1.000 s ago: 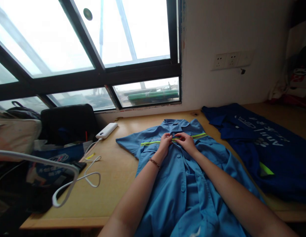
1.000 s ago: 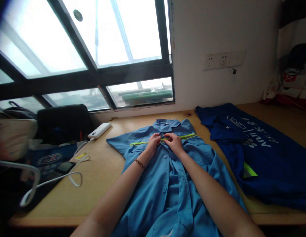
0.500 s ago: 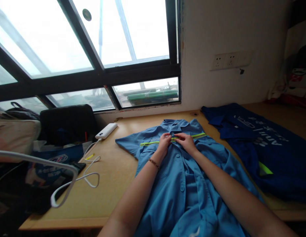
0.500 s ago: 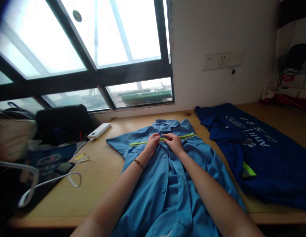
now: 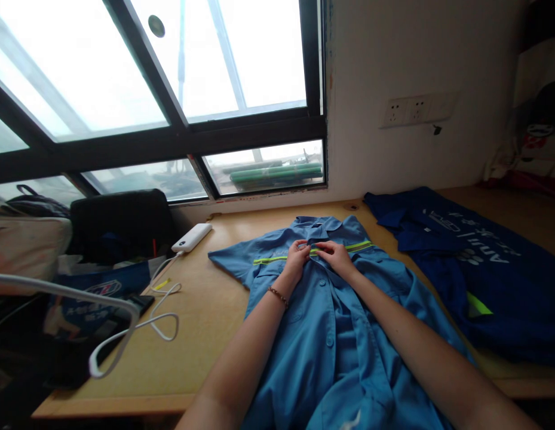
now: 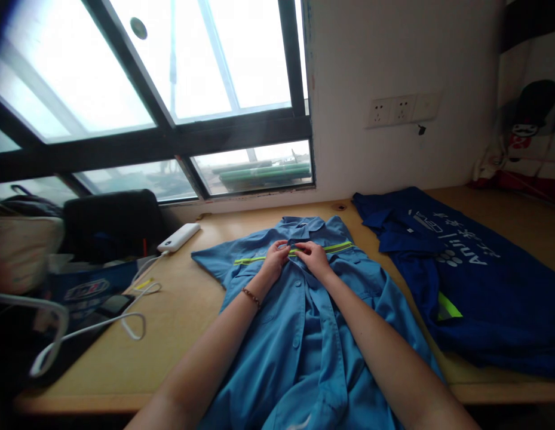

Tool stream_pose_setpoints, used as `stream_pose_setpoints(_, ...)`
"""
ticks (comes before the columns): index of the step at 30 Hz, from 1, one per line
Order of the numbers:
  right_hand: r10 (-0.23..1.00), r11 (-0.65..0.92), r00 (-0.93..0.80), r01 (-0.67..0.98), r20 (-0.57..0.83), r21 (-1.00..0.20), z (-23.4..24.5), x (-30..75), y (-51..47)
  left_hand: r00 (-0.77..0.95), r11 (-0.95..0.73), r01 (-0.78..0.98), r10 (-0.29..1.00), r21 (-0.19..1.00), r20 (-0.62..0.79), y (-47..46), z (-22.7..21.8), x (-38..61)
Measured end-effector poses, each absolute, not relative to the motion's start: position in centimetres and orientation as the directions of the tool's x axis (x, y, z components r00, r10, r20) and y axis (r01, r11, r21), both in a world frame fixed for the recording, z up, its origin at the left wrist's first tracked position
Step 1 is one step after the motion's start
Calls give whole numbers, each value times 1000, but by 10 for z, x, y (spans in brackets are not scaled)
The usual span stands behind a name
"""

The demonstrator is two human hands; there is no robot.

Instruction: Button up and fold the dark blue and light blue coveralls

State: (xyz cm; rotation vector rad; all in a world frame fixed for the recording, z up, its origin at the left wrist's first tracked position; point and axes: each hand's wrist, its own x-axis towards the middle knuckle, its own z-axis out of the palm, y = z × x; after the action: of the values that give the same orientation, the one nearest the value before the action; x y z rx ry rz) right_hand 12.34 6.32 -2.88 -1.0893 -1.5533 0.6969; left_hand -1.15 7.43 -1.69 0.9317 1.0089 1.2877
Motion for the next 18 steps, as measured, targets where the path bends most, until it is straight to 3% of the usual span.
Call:
stream_pose_setpoints(8,919,380,-12,294,395,-877,-37,125,70,22,24,-282,1000,959,-18,75,-20,-10)
stream_pose_setpoints(18,885,439,-15,360,465,-823,-39,126,69,5,-52,-199,999,979,54,75,-24,-7)
